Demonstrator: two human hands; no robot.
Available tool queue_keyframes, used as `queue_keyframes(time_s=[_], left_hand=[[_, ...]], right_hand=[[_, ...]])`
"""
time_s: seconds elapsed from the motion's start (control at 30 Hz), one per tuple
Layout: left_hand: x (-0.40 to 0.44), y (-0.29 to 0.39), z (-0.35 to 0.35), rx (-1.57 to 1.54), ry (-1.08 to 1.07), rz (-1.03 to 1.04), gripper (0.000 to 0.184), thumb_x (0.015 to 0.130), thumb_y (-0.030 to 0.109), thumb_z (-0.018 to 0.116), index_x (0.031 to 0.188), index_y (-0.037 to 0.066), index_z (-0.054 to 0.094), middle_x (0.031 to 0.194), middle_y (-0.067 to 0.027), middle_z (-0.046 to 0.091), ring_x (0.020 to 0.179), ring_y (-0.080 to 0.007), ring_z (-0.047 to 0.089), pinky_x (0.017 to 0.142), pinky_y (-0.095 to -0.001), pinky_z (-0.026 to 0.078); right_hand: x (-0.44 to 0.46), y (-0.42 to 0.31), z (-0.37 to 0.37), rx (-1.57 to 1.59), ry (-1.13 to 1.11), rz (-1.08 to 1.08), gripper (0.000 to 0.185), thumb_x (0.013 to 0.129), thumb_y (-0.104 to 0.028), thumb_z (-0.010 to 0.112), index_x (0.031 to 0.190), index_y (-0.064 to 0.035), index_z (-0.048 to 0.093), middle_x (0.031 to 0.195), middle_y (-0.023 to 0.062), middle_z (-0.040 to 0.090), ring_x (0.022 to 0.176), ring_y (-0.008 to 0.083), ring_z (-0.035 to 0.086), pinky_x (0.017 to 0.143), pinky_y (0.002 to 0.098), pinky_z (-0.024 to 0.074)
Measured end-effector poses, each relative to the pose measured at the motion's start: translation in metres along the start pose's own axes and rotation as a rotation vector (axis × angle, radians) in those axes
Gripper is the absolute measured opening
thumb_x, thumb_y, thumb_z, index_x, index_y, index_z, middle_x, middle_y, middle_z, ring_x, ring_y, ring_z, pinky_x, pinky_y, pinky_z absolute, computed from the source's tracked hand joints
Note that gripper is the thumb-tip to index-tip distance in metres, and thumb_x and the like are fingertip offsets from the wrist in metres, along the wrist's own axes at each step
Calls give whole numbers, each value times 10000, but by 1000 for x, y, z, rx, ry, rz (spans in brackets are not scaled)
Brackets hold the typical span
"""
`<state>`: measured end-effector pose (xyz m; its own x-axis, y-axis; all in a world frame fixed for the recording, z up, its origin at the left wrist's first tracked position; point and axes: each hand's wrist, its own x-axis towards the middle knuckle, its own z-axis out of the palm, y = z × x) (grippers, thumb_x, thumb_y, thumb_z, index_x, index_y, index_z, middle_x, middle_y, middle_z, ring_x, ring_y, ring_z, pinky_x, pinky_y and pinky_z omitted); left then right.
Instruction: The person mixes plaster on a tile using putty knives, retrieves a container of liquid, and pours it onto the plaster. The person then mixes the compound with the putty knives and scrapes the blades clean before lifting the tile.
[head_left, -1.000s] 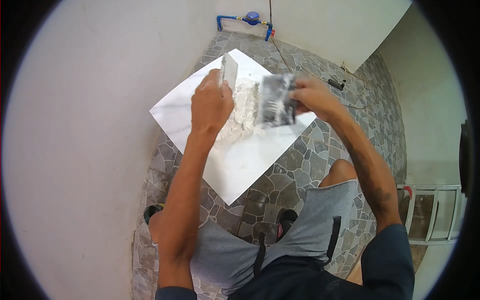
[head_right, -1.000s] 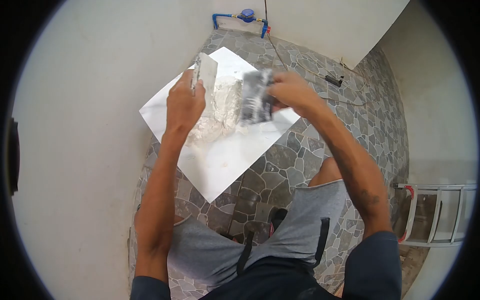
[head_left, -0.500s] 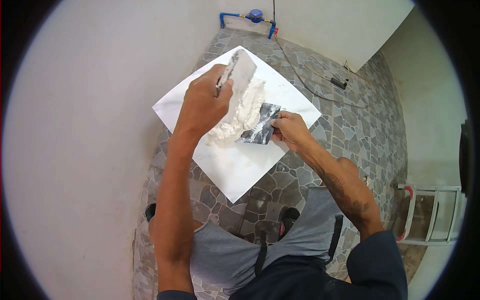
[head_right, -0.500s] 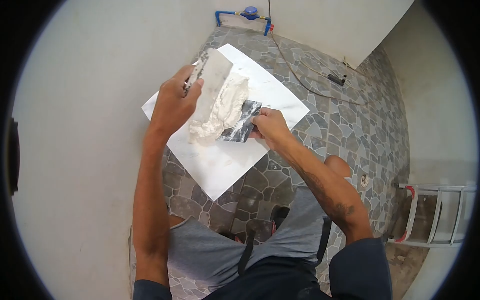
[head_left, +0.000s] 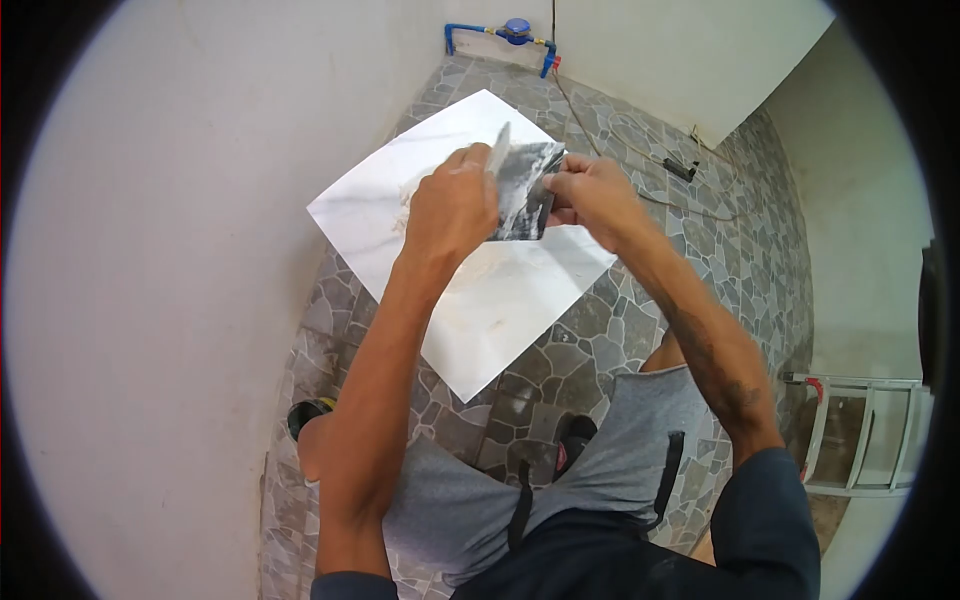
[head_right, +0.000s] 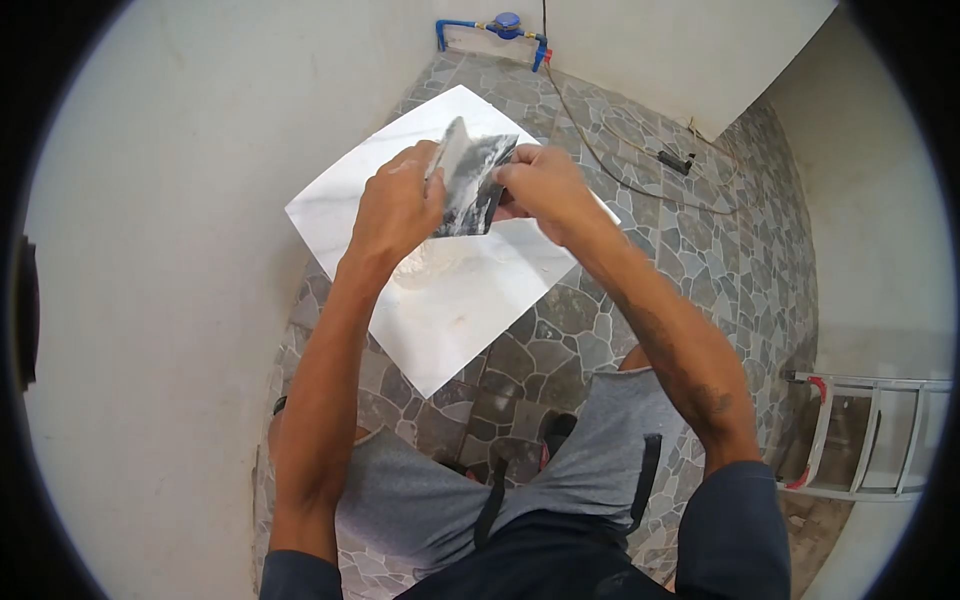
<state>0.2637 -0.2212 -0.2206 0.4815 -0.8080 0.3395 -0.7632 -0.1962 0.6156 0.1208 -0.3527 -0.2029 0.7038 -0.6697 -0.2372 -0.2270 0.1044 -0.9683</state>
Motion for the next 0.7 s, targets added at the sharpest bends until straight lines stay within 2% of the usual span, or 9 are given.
queue_keyframes(time_s=[0.07, 0.1, 0.2, 0.27, 0.33, 0.4, 0.47, 0.6, 0.7], left_hand=[[1, -3, 1, 7, 22, -46, 302, 941, 157, 562, 1182, -16, 616, 1073, -262, 680, 993, -445, 648, 881, -477, 507], [0, -5, 0, 3, 36, -58, 299, 942, 159, 561, 1177, -17, 616, 1067, -262, 681, 992, -444, 649, 879, -478, 506], [-2, -7, -8, -11, 81, -88, 295, 941, 157, 566, 1171, -20, 618, 1041, -263, 687, 975, -442, 656, 861, -481, 508], [-1, -9, -16, -49, 139, -106, 285, 937, 148, 565, 1157, -27, 612, 1008, -267, 688, 948, -452, 660, 841, -494, 512], [0, -11, -22, -114, 222, -124, 267, 931, 135, 559, 1127, -41, 598, 961, -276, 686, 910, -473, 662, 818, -519, 518], [3, -14, -26, -198, 231, -201, 261, 928, 137, 569, 1115, -42, 596, 869, -264, 683, 833, -449, 667, 778, -501, 512], [3, -6, -35, -289, 220, -297, 243, 926, 138, 569, 1084, -45, 591, 841, -255, 679, 791, -434, 666, 754, -490, 508], [5, -5, -25, -279, 263, -228, 208, 916, 139, 575, 1012, -46, 570, 804, -248, 669, 752, -411, 665, 725, -473, 501], [4, -3, -16, -332, 287, -227, 214, 903, 141, 583, 1000, -49, 562, 823, -259, 673, 774, -428, 672, 734, -485, 506]], right_hand=[[0, -13, -17, -17, -29, -28, 116, 877, -10, 580, 946, 59, 643, 912, 120, 679, 756, 206, 704, 689, 356, 628], [-3, -21, -24, -68, 9, 15, 47, 935, -47, 595, 924, -11, 622, 884, 76, 673, 721, 167, 679, 679, 308, 595], [18, -12, -74, -291, 40, 83, 62, 913, -16, 577, 933, 12, 629, 871, 79, 671, 716, 182, 681, 680, 349, 609], [40, 4, -109, -333, 108, 185, 92, 903, -2, 565, 956, 23, 636, 873, 81, 669, 715, 187, 676, 675, 380, 615], [61, 16, -125, -400, 144, 253, 127, 898, 4, 558, 986, 29, 647, 876, 84, 668, 717, 188, 672, 669, 405, 619], [77, 25, -131, -488, 151, 288, 167, 899, 2, 556, 1025, 29, 663, 882, 90, 667, 722, 188, 667, 662, 422, 620], [103, 41, -123, -425, 64, 229, 155, 855, 13, 563, 959, 18, 678, 838, 87, 646, 687, 203, 667, 613, 421, 613], [126, 49, -80, -300, -104, 116, 143, 836, 12, 564, 920, 13, 681, 798, 77, 627, 679, 202, 659, 570, 387, 587], [124, 38, -66, -358, -178, -30, 140, 846, 2, 554, 918, 31, 671, 786, 71, 624, 691, 197, 650, 560, 368, 554]])
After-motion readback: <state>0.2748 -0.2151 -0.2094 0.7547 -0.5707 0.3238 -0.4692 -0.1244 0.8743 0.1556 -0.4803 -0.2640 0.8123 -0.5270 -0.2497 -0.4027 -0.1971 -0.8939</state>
